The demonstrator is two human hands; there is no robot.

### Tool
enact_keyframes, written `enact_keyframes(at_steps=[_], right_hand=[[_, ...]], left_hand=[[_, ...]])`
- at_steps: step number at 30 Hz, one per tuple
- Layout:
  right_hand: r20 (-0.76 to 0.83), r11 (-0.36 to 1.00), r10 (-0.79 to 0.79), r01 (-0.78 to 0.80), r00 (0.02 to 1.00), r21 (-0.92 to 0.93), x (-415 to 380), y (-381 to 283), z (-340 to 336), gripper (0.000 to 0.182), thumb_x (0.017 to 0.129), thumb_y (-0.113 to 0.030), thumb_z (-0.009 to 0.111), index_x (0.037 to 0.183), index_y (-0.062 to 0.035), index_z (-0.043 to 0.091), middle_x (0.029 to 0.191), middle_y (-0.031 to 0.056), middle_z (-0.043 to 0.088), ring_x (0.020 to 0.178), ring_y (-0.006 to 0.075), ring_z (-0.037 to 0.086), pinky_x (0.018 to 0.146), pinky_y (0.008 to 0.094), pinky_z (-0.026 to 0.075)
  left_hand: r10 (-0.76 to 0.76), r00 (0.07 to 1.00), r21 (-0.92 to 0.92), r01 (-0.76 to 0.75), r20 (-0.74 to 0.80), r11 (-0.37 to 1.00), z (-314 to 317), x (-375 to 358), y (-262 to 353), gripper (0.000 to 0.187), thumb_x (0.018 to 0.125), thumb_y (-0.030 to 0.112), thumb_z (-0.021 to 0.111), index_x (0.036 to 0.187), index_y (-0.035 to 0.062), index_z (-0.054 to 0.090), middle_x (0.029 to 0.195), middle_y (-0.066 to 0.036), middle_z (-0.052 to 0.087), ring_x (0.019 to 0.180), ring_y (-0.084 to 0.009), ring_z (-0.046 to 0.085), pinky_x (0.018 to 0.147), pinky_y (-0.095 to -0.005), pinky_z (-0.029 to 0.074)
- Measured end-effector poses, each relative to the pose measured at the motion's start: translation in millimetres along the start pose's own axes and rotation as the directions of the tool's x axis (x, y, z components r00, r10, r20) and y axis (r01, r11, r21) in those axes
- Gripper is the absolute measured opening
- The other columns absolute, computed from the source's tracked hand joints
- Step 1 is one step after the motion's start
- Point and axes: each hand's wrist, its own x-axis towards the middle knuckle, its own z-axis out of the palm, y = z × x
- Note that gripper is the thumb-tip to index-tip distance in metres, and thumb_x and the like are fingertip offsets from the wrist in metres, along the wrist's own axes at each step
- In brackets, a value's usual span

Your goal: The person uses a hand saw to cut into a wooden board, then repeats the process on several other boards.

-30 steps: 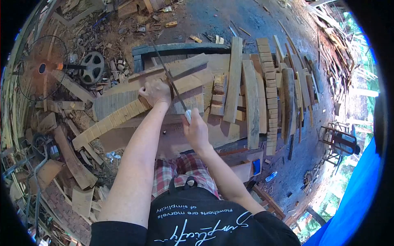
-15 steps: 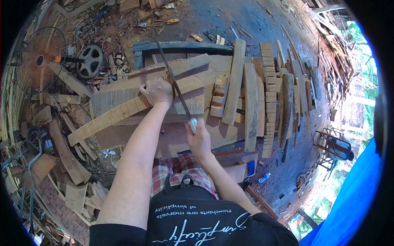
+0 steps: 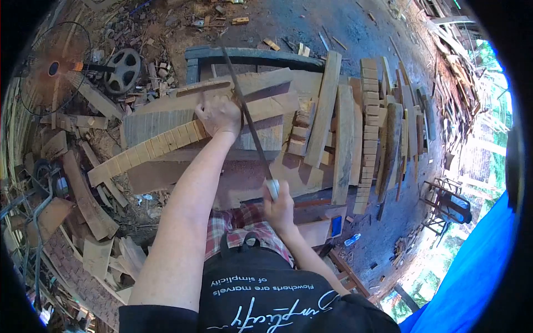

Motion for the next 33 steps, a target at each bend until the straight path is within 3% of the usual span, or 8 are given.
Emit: enact_keyframes(at_steps=[3, 10, 15, 19, 24, 25, 29, 33], right_hand=[[0.015, 0.991, 0.132, -0.132, 0.991, 0.0, -40, 12, -10, 0.017, 0.088, -0.014, 0.063, 0.093, -0.0027, 0.051, 0.077, 0.0226, 0.057, 0.075, 0.0466, 0.057, 0.063, 0.0437, 0.048], [0.01, 1.0, -0.007, 0.007, 1.0, -0.007, 71, -17, 34, 0.021, 0.087, -0.014, 0.062, 0.096, -0.003, 0.046, 0.081, 0.0263, 0.058, 0.078, 0.0494, 0.055, 0.06, 0.0507, 0.043], [0.016, 0.994, 0.105, -0.106, 0.994, 0.041, -62, 9, -14, 0.021, 0.088, -0.015, 0.063, 0.1, -0.0023, 0.052, 0.078, 0.0226, 0.058, 0.076, 0.0451, 0.059, 0.063, 0.043, 0.048], [0.046, 0.992, 0.115, -0.117, 0.992, 0.039, -23, 8, -1, 0.02, 0.088, -0.016, 0.062, 0.094, -0.0024, 0.049, 0.079, 0.0243, 0.058, 0.079, 0.0461, 0.058, 0.063, 0.0444, 0.047], [-0.017, 1.0, -0.025, 0.026, 1.0, 0.011, 58, -9, 32, 0.018, 0.09, -0.015, 0.06, 0.093, -0.0033, 0.047, 0.078, 0.0248, 0.057, 0.077, 0.0479, 0.055, 0.06, 0.0488, 0.043], [-0.018, 0.996, 0.025, -0.023, 1.0, 0.089, 36, -2, 28, 0.019, 0.088, -0.015, 0.062, 0.094, -0.0028, 0.048, 0.077, 0.0238, 0.057, 0.076, 0.0471, 0.056, 0.06, 0.0472, 0.045], [0.006, 0.997, 0.081, -0.081, 0.997, 0.004, -83, 26, -12, 0.02, 0.089, -0.013, 0.062, 0.103, -0.0027, 0.051, 0.079, 0.0203, 0.061, 0.075, 0.0421, 0.063, 0.062, 0.0399, 0.049], [0.012, 0.997, 0.052, -0.052, 0.999, 0.051, -18, 12, 5, 0.019, 0.087, -0.013, 0.063, 0.095, -0.0021, 0.049, 0.081, 0.0237, 0.059, 0.08, 0.0467, 0.058, 0.061, 0.0473, 0.046]], left_hand=[[-0.029, 0.998, -0.012, 0.03, 0.055, 0.999, -13, 0, 4, 0.025, 0.08, 0.02, 0.05, 0.074, 0.009, 0.071, 0.082, -0.009, 0.068, 0.086, -0.0245, 0.062, 0.088, -0.0398, 0.034], [0.028, 1.0, 0.035, -0.028, 0.01, 0.999, 1, -2, -4, 0.024, 0.083, 0.022, 0.051, 0.076, 0.0106, 0.071, 0.085, -0.011, 0.068, 0.085, -0.0258, 0.062, 0.082, -0.0404, 0.036], [-0.022, 0.999, 0.012, 0.022, 0.045, 1.0, -5, 0, 2, 0.024, 0.083, 0.022, 0.051, 0.075, 0.0113, 0.071, 0.083, -0.011, 0.069, 0.084, -0.0259, 0.064, 0.082, -0.04, 0.037], [0.026, 1.0, 0.041, -0.026, 0.011, 0.999, -5, 1, 2, 0.026, 0.084, 0.024, 0.05, 0.076, 0.0119, 0.072, 0.083, -0.011, 0.069, 0.082, -0.0258, 0.065, 0.08, -0.0407, 0.038], [0.047, 0.999, 0.073, -0.047, 0.006, 0.996, -1, 1, -1, 0.027, 0.084, 0.023, 0.049, 0.076, 0.0124, 0.072, 0.082, -0.01, 0.069, 0.083, -0.0253, 0.064, 0.079, -0.0412, 0.038], [0.031, 0.999, 0.065, -0.032, 0.013, 0.997, -2, 0, 0, 0.027, 0.084, 0.023, 0.049, 0.077, 0.0126, 0.072, 0.082, -0.01, 0.069, 0.084, -0.0253, 0.064, 0.079, -0.0412, 0.038], [0.011, 0.999, 0.038, -0.013, 0.04, 0.999, -8, 0, 1, 0.027, 0.084, 0.023, 0.048, 0.078, 0.0133, 0.072, 0.083, -0.01, 0.069, 0.083, -0.0255, 0.064, 0.079, -0.0413, 0.038], [0.016, 1.0, 0.004, -0.016, -0.014, 1.0, -2, 0, 1, 0.027, 0.08, 0.02, 0.048, 0.072, 0.0114, 0.072, 0.081, -0.011, 0.069, 0.084, -0.0248, 0.063, 0.083, -0.0393, 0.035]])
